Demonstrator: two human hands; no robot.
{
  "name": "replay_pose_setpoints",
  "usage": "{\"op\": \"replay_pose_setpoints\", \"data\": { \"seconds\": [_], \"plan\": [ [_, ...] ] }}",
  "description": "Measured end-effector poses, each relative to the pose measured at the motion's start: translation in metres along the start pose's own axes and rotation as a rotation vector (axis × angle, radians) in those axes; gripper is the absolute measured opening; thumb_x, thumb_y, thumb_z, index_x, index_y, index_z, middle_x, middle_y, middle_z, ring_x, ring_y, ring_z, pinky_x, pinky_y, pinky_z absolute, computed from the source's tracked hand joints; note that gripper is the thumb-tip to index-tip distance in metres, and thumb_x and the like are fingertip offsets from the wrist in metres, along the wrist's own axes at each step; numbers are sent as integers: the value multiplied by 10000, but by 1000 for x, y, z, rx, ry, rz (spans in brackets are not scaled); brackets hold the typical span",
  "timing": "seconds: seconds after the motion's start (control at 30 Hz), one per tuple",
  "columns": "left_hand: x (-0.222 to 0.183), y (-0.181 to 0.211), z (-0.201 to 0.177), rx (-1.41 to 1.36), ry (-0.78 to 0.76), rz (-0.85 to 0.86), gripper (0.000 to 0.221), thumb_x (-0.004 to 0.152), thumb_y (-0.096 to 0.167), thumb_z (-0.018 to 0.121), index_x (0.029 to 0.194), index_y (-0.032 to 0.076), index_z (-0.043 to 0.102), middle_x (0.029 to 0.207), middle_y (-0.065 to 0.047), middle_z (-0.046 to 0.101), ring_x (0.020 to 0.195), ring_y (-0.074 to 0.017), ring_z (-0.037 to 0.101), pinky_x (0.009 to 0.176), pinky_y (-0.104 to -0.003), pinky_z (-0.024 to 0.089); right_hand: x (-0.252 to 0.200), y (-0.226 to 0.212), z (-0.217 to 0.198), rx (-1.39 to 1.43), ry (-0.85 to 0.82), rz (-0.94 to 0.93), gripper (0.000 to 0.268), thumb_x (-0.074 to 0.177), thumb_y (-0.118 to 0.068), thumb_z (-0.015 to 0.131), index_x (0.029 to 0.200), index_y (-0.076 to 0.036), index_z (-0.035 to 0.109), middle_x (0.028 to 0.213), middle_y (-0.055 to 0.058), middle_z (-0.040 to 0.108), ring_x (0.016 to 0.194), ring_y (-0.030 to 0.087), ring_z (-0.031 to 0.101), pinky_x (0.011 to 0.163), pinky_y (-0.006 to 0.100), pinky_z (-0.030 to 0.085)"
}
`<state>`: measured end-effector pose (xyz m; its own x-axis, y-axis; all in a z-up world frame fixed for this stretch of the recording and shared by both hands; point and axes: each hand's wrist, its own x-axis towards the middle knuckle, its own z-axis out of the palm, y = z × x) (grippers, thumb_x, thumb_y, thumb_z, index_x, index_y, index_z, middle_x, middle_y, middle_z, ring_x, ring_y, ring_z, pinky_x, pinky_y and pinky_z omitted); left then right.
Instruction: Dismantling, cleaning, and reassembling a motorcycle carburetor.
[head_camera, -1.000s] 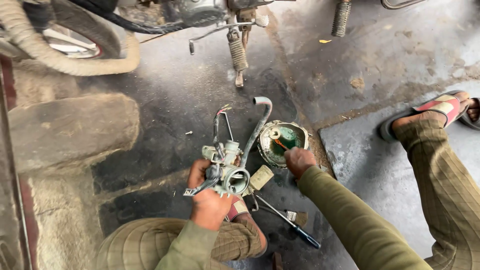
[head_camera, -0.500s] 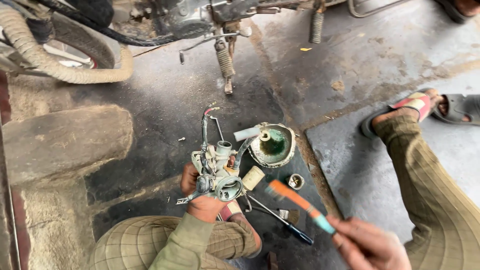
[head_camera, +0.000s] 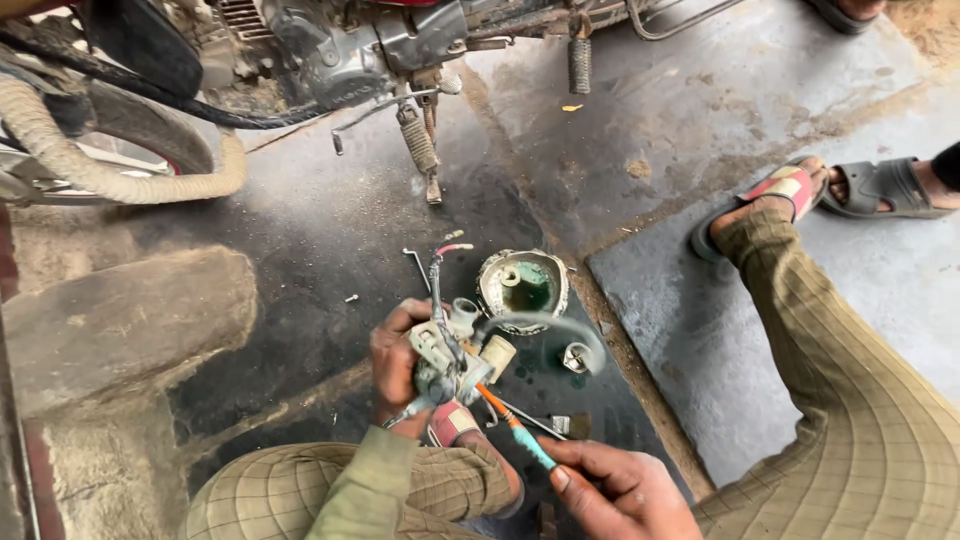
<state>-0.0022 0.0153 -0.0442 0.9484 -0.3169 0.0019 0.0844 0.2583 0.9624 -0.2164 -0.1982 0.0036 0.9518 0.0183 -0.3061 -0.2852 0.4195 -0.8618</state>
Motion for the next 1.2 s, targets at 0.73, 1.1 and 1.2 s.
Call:
{"op": "replay_pose_setpoints", "data": {
  "seconds": [0.73, 1.1, 1.2],
  "plan": [
    [9, 33, 28, 314, 14, -101, 250, 984, 141, 544, 858, -46, 652, 804, -28, 612, 760, -82, 535, 673, -247, 428, 13, -47, 15, -1097, 8, -452, 473, 784, -46, 750, 1242, 48, 674, 735, 146, 590, 624, 321, 675, 511, 443, 535],
    [14, 53, 42, 909, -213, 373, 178, 881, 64, 549, 1001, -15, 655, 918, -54, 650, 858, -146, 644, 700, -337, 502, 17, -20, 5, -1227, 53, -632, 448, 786, -65, 649, 1233, -31, 656, 866, 86, 612, 746, 292, 694, 637, 409, 572],
    [15, 38, 20, 1019, -241, 518, 128, 887, 80, 563, 961, -2, 628, 916, -99, 653, 888, -223, 660, 729, -351, 514, 10, 5, -10, -1281, 188, -622, 512, 713, -44, 695, 1226, -48, 708, 805, 106, 636, 606, 297, 660, 521, 409, 552]
  ]
}}
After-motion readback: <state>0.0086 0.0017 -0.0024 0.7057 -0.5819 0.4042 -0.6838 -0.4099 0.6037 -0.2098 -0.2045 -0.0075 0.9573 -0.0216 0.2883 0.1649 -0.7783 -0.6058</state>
